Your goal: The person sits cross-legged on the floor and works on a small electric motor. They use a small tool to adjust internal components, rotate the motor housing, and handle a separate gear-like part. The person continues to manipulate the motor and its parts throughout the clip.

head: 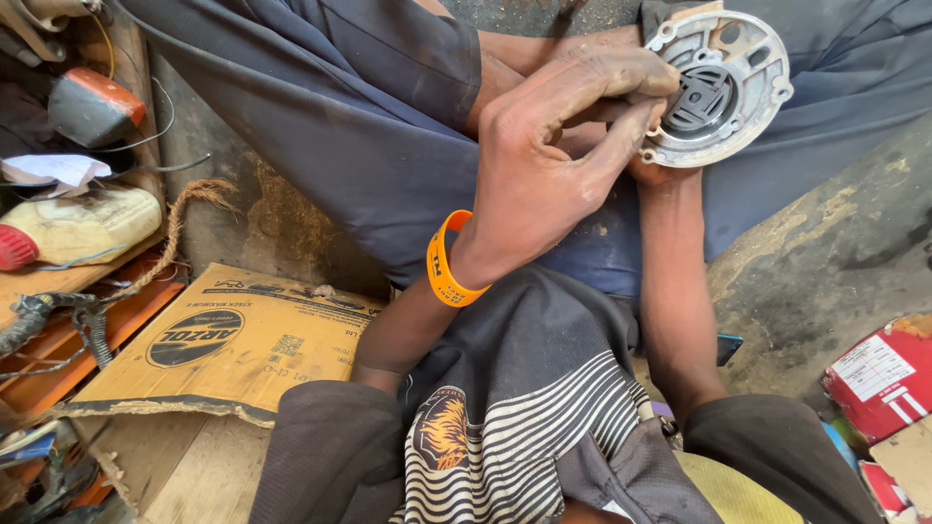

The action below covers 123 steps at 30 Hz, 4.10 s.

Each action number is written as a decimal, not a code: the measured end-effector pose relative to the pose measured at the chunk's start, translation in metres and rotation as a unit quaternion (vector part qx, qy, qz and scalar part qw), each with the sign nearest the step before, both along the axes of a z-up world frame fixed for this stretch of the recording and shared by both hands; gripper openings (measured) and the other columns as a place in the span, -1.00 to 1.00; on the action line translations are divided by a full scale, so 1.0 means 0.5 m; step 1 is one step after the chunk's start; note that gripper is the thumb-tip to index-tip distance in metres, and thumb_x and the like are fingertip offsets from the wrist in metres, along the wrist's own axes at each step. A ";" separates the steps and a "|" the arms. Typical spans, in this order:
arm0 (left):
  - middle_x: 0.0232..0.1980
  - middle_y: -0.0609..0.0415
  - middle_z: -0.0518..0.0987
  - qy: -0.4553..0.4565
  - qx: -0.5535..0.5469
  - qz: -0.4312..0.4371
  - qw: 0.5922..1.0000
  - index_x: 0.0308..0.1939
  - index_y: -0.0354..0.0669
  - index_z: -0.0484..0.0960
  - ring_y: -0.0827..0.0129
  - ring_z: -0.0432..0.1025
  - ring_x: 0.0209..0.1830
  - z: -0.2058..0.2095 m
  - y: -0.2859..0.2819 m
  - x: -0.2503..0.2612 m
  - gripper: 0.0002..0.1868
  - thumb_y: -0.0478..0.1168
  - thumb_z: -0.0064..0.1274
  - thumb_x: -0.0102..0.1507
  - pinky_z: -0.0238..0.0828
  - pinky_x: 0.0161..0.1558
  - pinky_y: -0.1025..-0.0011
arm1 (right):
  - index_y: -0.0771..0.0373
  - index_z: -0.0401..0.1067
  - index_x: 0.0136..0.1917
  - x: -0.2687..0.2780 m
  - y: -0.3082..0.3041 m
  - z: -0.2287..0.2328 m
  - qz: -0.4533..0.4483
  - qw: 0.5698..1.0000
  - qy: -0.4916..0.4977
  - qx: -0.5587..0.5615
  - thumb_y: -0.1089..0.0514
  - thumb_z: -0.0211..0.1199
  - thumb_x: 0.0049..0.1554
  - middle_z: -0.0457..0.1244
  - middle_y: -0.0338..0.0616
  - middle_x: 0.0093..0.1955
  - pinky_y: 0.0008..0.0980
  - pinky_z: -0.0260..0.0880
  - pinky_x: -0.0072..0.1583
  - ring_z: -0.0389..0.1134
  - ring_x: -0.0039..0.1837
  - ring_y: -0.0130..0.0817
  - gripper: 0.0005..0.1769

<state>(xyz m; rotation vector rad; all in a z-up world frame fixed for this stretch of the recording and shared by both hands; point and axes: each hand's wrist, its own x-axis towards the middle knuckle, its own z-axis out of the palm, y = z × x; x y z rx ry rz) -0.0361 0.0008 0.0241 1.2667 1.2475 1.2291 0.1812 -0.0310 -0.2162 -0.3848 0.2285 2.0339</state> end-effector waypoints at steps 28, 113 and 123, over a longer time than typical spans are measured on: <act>0.34 0.06 0.52 -0.036 0.045 -0.158 0.986 0.53 -0.09 0.18 0.30 0.51 0.35 -0.104 0.113 -0.015 0.01 -0.16 0.51 0.14 0.49 0.39 0.42 | 0.13 0.15 0.50 -0.103 0.095 0.119 -0.035 0.951 -0.289 0.103 -0.21 0.04 0.29 0.20 -0.16 0.43 -0.17 0.33 0.45 0.26 0.43 -0.25 -0.37; 0.24 0.13 0.52 0.068 0.275 -0.116 0.952 0.43 -0.01 0.39 0.27 0.40 0.30 -0.082 0.142 -0.123 -0.18 -0.21 0.53 0.18 0.34 0.38 0.36 | 0.47 0.43 0.28 -0.121 0.094 0.525 0.011 0.785 -0.554 0.276 0.10 0.08 0.50 0.27 -0.12 -0.20 -0.66 0.14 -0.20 0.16 -0.27 -0.62 -0.65; 0.26 0.03 0.62 0.013 0.174 -0.133 0.976 0.40 -0.12 0.38 0.40 0.60 0.19 -0.068 0.127 -0.113 -0.12 -0.17 0.56 0.10 0.58 0.25 0.42 | 0.48 0.44 0.25 -0.118 0.086 0.517 0.010 0.773 -0.570 0.279 0.12 0.08 0.50 0.26 -0.12 -0.18 -0.69 0.04 -0.21 0.09 -0.27 -0.65 -0.67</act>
